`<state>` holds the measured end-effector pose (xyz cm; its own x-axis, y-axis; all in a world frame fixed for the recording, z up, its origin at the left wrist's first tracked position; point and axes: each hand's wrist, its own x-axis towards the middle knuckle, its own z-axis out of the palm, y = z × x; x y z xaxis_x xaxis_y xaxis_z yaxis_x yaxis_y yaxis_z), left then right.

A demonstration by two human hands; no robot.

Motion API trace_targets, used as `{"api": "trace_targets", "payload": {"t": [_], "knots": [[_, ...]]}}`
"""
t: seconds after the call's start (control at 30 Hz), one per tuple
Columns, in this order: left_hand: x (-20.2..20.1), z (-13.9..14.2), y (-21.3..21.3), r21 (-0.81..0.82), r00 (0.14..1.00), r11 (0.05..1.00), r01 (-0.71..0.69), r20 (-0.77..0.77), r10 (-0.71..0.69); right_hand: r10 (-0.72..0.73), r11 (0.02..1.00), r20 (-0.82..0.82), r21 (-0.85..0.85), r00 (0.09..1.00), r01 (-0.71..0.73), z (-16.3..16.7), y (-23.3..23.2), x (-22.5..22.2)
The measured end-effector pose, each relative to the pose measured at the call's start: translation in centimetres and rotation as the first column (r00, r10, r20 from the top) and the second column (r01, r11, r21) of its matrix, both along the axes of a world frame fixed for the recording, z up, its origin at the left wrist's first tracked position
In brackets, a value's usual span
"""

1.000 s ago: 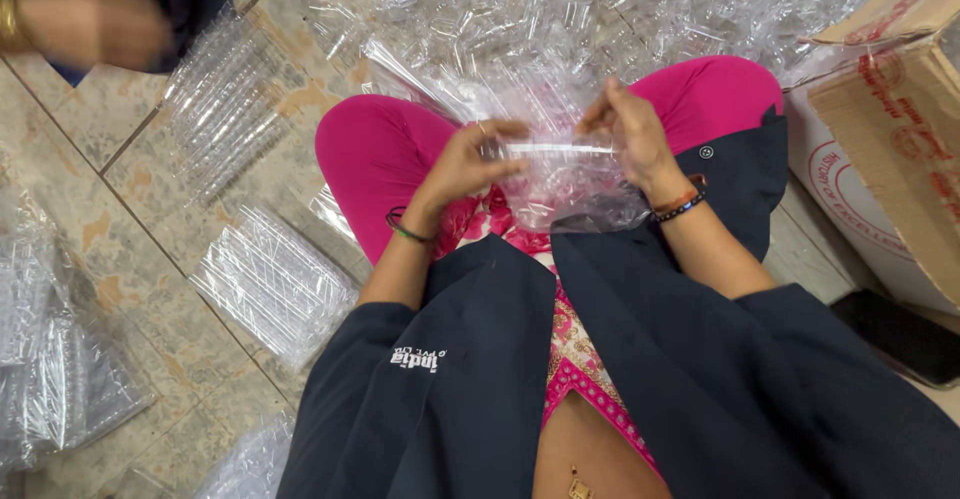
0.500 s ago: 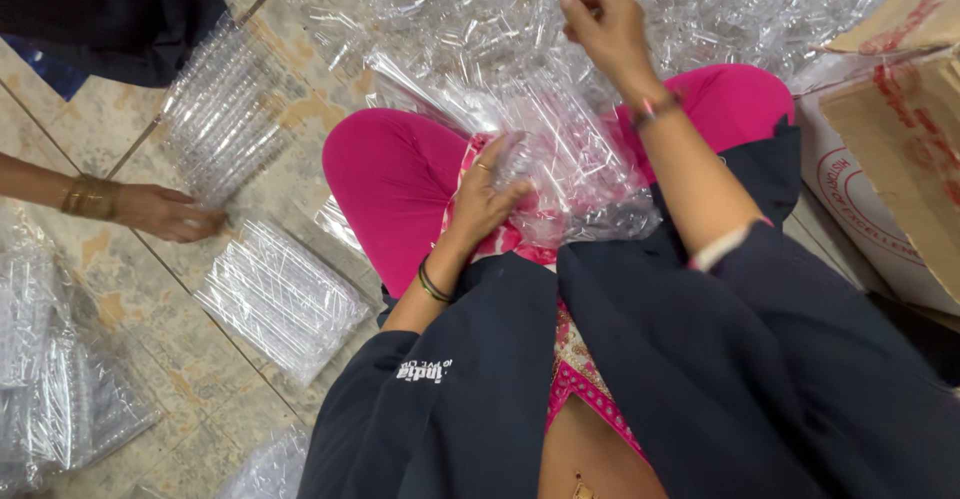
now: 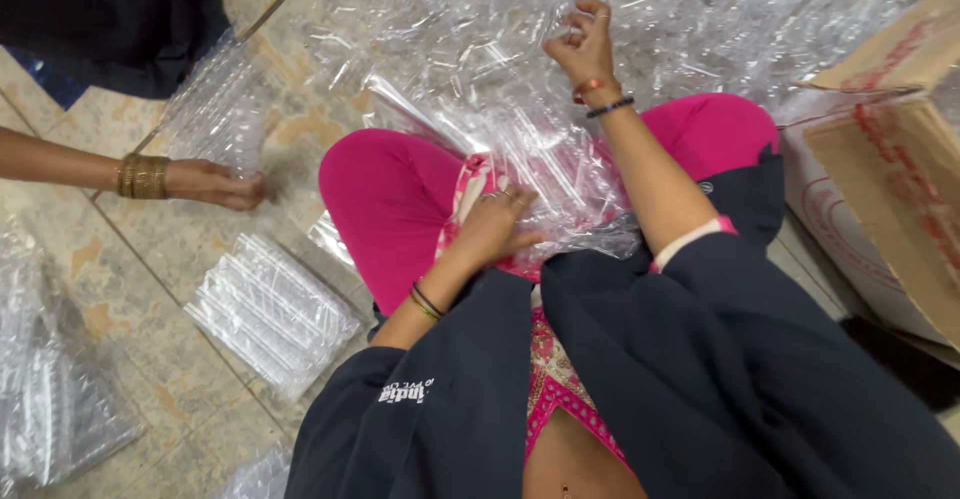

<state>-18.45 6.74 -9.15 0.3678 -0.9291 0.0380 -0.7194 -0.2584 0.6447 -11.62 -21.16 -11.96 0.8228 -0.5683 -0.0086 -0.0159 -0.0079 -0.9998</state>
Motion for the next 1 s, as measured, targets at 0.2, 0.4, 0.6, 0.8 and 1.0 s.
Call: {"api": "trace_targets", "payload": {"t": [0.2,0.4,0.6,0.8,1.0], "knots": [[4.8,0.7,-4.1,-0.295,0.755,0.837,-0.460,-0.626,0.194,0.249,0.958,0.207,-0.193,0.946,-0.210,6.7,1.7,-9.9],[3.2,5.1,-9.1,-0.320,0.216,0.733,-0.600,-0.947,-0.237,0.230,0.973,0.306,-0.097,0.924,-0.210,10.0,7.2,-14.8],[2.4,7.2,-7.1,-0.334,0.090,0.746,-0.576,-0.933,-0.348,0.211,0.877,0.428,0.314,0.879,-0.364,9.9,7.7,-16.3],[2.4,5.9,-7.2,-0.114,0.022,0.608,-0.785,-0.987,-0.156,0.169,0.807,0.291,-0.589,0.942,0.037,11.6,8.2,-17.1],[3.2,2.0,-6.9,-0.115,-0.052,0.703,-0.701,-0.976,-0.211,0.154,0.652,0.314,-0.745,0.937,0.143,12.2,8.5,-18.3]]}}
